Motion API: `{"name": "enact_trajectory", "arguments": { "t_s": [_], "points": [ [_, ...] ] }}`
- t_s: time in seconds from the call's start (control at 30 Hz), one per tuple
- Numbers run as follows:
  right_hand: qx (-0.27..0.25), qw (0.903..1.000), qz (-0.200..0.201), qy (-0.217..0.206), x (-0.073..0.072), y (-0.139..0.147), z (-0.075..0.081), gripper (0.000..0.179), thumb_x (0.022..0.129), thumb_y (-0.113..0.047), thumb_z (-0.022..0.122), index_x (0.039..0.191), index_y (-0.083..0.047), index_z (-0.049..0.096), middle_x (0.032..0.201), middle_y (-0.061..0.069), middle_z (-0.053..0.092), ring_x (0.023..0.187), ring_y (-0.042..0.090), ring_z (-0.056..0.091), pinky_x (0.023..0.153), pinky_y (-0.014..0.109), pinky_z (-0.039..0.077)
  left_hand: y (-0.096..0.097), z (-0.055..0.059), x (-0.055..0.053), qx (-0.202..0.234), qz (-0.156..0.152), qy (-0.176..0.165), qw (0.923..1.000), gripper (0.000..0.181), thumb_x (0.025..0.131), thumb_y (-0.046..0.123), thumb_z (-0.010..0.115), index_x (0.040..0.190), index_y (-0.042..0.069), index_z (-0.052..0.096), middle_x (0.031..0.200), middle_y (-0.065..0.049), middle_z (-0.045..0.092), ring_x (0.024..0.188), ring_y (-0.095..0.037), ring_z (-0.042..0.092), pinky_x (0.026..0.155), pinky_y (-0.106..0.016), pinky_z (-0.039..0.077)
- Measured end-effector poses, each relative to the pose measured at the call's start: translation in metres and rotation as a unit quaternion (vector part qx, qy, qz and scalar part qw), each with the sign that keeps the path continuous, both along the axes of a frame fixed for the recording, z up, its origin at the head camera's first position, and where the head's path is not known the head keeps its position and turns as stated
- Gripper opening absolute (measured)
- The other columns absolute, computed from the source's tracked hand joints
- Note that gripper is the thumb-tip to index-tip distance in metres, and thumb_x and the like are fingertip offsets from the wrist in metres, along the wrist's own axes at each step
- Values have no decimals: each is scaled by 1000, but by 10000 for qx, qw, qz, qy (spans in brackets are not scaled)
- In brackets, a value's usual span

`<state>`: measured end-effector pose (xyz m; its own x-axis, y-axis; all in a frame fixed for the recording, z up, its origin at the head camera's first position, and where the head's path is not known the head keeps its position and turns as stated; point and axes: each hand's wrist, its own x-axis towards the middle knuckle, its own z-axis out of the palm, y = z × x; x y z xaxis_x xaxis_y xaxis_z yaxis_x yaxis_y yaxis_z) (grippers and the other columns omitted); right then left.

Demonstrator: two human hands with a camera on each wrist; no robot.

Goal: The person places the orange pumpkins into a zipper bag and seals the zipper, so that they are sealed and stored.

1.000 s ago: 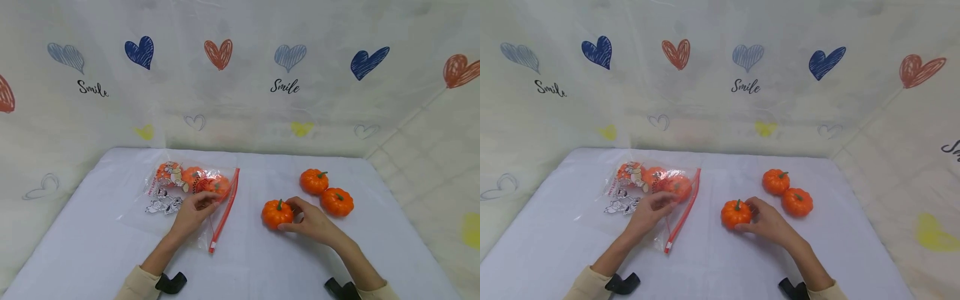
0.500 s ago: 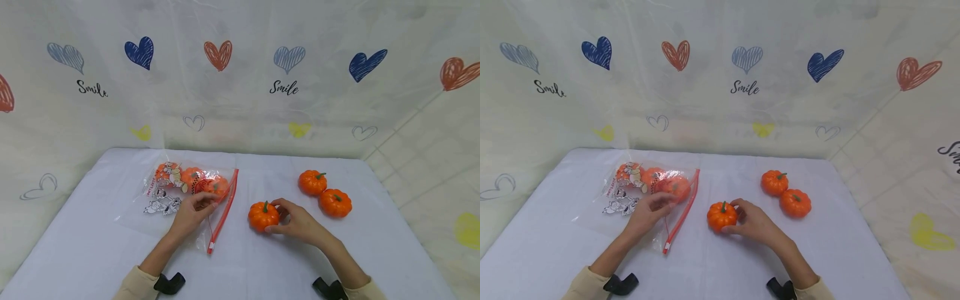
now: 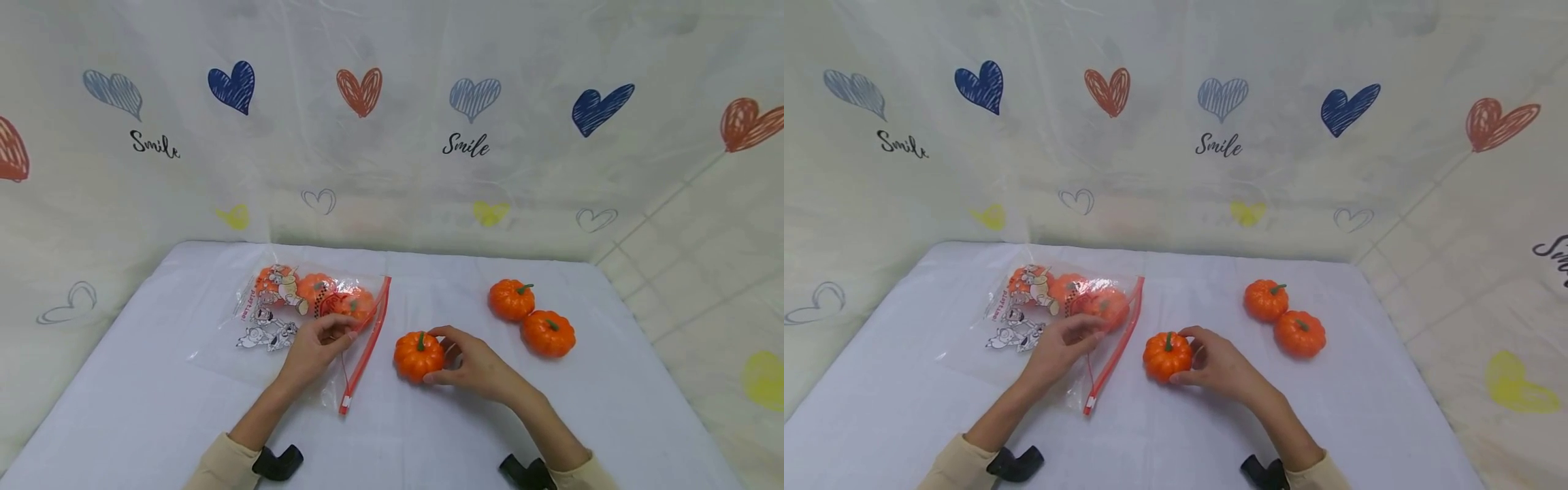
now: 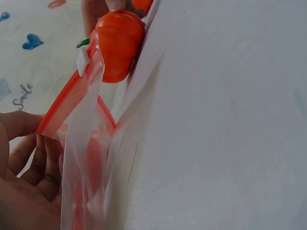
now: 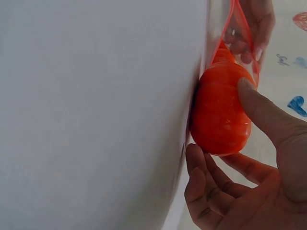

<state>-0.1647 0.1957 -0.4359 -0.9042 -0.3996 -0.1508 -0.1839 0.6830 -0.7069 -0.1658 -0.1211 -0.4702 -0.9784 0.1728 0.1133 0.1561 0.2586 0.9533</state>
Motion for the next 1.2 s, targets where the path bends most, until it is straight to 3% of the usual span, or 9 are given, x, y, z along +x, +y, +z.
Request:
{"name": "enact_trajectory", "arguments": {
  "t_s": [0.17, 0.73, 0.97, 1.2],
  "points": [
    [-162, 9997, 118, 133, -1, -5, 0, 72, 80, -33, 91, 140, -15, 58, 111, 6, 66, 97, 21, 62, 75, 23, 55, 0, 1, -1, 21, -14, 31, 10000, 24, 98, 20, 73, 120, 10, 74, 109, -11, 69, 99, -21, 60, 85, -17, 53],
    [-354, 9991, 251, 22, -3, -29, 0, 71, 80, -32, 91, 142, -17, 58, 113, 5, 66, 97, 20, 63, 76, 22, 56, -1, 1, -1, 25, -30, 152, 9999, 23, 98, 21, 73, 118, 10, 75, 106, -12, 69, 95, -17, 61, 83, -17, 54],
    [-396, 9984, 374, 157, -2, -42, 4, 73, 80, -32, 91, 142, -16, 58, 111, 3, 67, 98, 20, 63, 74, 21, 56, 0, 2, -1, -56, 73, 92, 9999, 21, 97, 20, 74, 118, 14, 75, 106, -7, 70, 96, -17, 62, 83, -18, 54],
    [-468, 9976, 495, 156, -1, -54, 6, 72, 80, -31, 91, 142, -15, 59, 113, 2, 67, 97, 19, 63, 74, 22, 56, -2, 3, -1, -25, -30, 159, 9999, 22, 99, 20, 72, 119, 11, 74, 107, -10, 69, 96, -19, 61, 83, -18, 54]
  ]
}}
